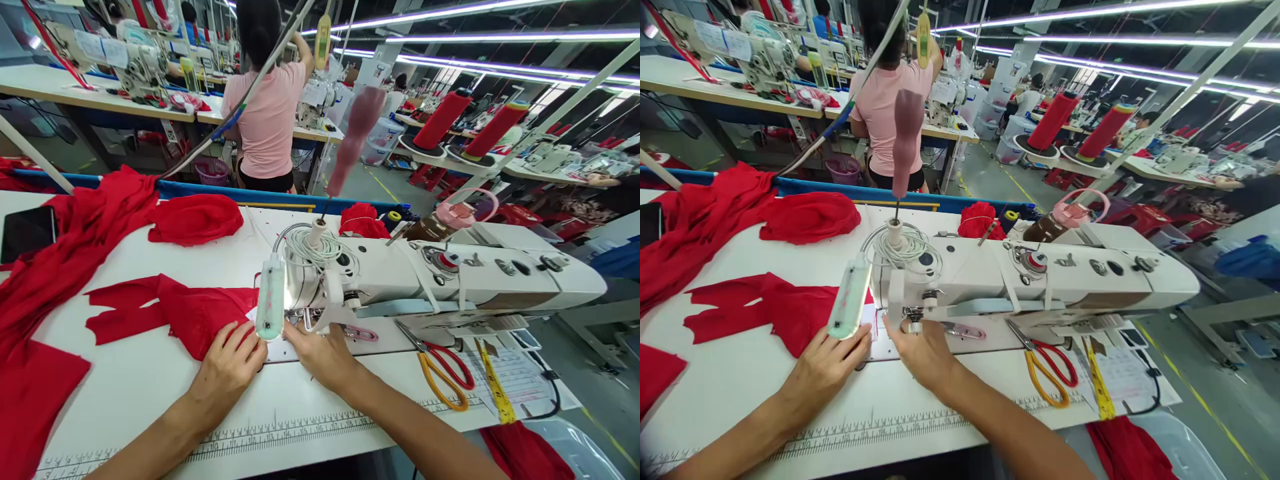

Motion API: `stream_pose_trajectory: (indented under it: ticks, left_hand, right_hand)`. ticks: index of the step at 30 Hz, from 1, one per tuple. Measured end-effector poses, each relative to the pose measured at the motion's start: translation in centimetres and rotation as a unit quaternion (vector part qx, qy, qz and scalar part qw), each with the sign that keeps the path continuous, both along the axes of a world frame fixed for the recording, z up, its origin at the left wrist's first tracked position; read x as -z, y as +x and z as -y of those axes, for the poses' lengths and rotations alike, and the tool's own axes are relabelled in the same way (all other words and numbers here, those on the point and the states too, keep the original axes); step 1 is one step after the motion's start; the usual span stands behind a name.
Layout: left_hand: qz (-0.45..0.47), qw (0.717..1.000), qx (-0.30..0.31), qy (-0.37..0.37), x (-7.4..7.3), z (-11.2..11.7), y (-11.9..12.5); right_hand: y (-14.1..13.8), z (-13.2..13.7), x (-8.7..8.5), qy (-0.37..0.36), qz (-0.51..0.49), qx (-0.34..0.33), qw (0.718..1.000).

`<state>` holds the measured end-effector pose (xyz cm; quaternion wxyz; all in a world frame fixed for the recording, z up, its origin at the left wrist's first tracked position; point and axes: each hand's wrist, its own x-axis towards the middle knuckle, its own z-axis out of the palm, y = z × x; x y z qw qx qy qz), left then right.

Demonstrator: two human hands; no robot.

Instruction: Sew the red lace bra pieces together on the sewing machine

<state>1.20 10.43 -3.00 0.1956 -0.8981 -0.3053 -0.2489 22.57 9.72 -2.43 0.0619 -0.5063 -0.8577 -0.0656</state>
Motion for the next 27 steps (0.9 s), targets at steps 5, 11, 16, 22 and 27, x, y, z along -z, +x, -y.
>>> stream_pose_trajectory:
  ticks: [5,11,16,22,27]
  left_hand:
    - [0.024,0.999,0.008,-0.045,0.0,-0.1,-0.4]
    - [0.048,0.996,0.027,-0.066,0.3,-0.4,-0.4]
    - [0.047,0.992,0.055,-0.105,1.3,-1.2,0.3]
    - [0.022,0.969,0.024,-0.247,0.4,-1.9,0.6]
    - [0.052,0.962,0.036,-0.266,0.8,-2.6,1.0]
  right_hand:
    - [-1.3,-1.9,0.4,-0.048,-0.007,-0.01,0.999]
    - [1.5,-0.6,-0.8,-0.088,-0.021,-0.008,0.996]
    - [2.1,0.5,0.1,-0.027,-0.083,-0.059,0.994]
    - [1.3,0.7,1.5,0.05,-0.072,-0.072,0.993]
    - [1.8,0.5,2.0,0.105,-0.062,-0.056,0.991]
